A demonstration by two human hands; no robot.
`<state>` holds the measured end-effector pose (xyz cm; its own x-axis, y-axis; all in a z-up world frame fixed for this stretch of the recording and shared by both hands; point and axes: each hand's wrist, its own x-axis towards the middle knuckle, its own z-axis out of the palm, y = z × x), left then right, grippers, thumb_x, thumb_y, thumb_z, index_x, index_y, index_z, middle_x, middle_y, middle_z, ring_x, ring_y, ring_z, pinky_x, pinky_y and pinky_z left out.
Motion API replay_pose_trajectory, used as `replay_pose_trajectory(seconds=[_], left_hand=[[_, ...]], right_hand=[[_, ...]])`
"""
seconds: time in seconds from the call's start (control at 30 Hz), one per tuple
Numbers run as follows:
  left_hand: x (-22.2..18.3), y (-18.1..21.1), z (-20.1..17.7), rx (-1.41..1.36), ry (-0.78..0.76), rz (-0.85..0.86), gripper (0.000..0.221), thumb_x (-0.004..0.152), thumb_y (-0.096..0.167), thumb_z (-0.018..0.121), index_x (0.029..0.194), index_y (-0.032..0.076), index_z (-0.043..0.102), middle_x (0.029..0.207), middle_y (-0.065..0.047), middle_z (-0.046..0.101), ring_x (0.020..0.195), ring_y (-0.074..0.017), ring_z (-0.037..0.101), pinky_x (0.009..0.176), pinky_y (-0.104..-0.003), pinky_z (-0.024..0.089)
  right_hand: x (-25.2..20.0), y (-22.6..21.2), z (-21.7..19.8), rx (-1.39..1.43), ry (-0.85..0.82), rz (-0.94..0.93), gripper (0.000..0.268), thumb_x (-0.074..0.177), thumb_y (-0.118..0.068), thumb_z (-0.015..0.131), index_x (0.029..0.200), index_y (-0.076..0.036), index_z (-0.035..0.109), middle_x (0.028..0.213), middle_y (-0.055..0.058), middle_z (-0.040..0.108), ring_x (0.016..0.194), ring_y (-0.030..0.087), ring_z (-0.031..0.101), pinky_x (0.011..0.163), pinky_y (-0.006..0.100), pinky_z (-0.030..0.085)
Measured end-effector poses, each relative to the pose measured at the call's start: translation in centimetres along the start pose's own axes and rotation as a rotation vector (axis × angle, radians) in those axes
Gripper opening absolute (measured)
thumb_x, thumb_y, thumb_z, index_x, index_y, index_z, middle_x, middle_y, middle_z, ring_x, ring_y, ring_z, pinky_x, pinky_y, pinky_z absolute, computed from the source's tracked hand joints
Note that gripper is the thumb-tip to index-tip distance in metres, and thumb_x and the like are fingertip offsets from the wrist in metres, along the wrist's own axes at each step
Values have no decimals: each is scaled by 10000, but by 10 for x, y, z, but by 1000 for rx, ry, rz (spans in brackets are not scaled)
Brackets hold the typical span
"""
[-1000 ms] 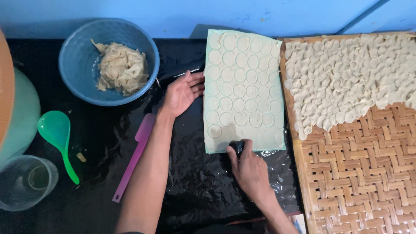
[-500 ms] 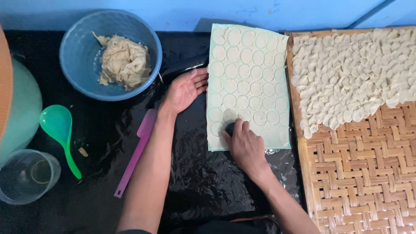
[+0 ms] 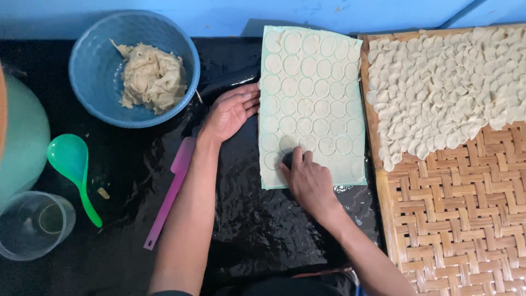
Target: Using a circular cutter to stamp out dough shapes from a thin sheet of dough.
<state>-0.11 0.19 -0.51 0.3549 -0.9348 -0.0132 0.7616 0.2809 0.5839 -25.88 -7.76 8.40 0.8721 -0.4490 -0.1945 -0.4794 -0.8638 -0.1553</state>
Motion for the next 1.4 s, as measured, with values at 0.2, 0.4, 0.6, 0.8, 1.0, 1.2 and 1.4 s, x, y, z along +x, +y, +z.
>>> replay_pose_trajectory(seconds=[0.2, 0.4, 0.6, 0.8, 1.0, 1.2, 1.4], left_hand=[[0, 2, 4, 6, 10, -1, 441, 998, 158, 585, 1384, -56, 577, 1354, -164, 653, 1283, -259, 610, 1147, -412, 451], [0, 1, 5, 16, 14, 5, 437, 1001, 151, 591, 1385, -57, 583, 1334, -167, 656, 1273, -268, 609, 1143, -420, 455], [-1, 4, 7, 3, 18, 4, 427, 1002, 138, 585, 1380, -59, 577, 1343, -166, 650, 1280, -262, 607, 1152, -417, 454], [-2, 1, 4, -2, 0, -4, 423, 1021, 128, 582, 1395, -68, 572, 1343, -171, 648, 1273, -259, 608, 1153, -411, 457], [-2, 0, 2, -21, 5, -5, 411, 1019, 109, 586, 1391, -65, 569, 1342, -167, 648, 1272, -258, 609, 1153, -415, 457], [-2, 5, 8, -3, -2, 11, 417, 1010, 121, 585, 1381, -69, 573, 1344, -178, 651, 1277, -262, 611, 1155, -415, 457], [-2, 2, 4, 4, 13, -1, 436, 998, 140, 584, 1383, -63, 573, 1349, -173, 650, 1275, -262, 612, 1131, -416, 458]], right_hand=[[-24, 32, -30, 269, 128, 193, 526, 1003, -432, 581, 1276, -1, 454, 1016, 245, 691, 810, 481, 695, 668, 562, 549], [-30, 31, -33, 196, 56, 150, 503, 958, -383, 616, 1288, -36, 461, 1104, 242, 636, 805, 462, 701, 647, 550, 558], [-20, 28, -22, 105, 70, 101, 487, 962, -397, 608, 1250, -27, 479, 1016, 216, 636, 767, 417, 712, 586, 536, 558], [-9, 24, 6, -74, 66, 199, 508, 1031, -495, 526, 1103, 7, 492, 858, 196, 644, 634, 362, 711, 494, 468, 548], [-7, 35, 3, -131, 73, 78, 494, 1020, -489, 532, 1083, 1, 502, 842, 193, 645, 608, 347, 708, 464, 449, 537], [-10, 39, -4, -11, -10, 91, 498, 1026, -475, 520, 1157, 3, 473, 918, 229, 675, 708, 432, 713, 598, 539, 554], [-32, 58, -28, 203, 138, 289, 500, 1044, -443, 536, 1271, -3, 464, 1005, 277, 702, 818, 486, 692, 676, 569, 547]])
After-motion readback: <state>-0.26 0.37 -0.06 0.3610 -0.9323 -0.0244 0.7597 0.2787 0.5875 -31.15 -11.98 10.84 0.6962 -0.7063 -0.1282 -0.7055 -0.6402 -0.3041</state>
